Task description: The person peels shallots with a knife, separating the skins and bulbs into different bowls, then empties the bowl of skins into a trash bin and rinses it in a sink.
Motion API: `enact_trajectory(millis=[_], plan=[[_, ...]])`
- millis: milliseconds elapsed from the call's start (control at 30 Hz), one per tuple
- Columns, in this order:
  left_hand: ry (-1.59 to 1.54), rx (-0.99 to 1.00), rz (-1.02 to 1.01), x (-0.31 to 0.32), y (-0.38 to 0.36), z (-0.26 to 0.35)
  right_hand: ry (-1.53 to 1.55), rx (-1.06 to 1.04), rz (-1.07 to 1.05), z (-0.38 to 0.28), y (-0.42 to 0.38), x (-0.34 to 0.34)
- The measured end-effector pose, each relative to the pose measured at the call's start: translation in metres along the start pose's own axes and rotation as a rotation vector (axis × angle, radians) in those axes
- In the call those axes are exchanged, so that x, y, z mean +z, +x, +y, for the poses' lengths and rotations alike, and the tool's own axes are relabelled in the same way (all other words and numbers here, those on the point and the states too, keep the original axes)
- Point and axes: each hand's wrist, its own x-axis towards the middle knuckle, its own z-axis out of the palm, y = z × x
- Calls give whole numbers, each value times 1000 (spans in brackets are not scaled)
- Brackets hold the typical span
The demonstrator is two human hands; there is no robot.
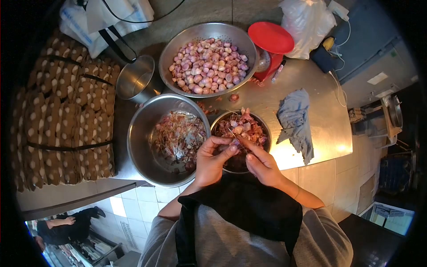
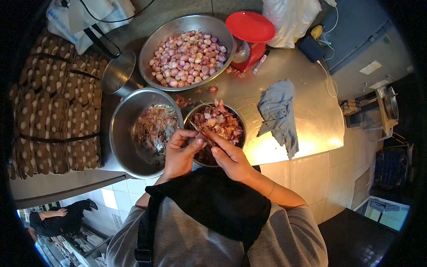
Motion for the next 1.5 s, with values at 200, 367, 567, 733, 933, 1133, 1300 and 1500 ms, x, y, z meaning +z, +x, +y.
enact_trajectory(millis=[200, 367, 567, 733, 933, 1133, 1300, 1500], plan=[[85, 56, 7, 2, -1, -2, 76, 48, 11, 0, -1, -3], [46, -1, 11, 1, -1, -3, 371, 210, -62, -4, -1, -13], [-91, -143, -23, -2, 1, -1, 590, 354, -145, -14, 0, -16], [-46, -105, -23, -3, 2, -5, 587, 356, -117, -9, -2, -16], [-116, -168, -38, 2, 3, 3, 204, 152, 51, -4, 2, -20], [-191, -189, -66, -2, 4, -3, -15, 73, -32, -5, -2, -16], [-198, -151, -130, -8, 4, -9, -387, -166, 26, 1, 1, -8], [-199, -181, -127, -5, 5, -9, 24, 233, 58, 4, -3, -19]])
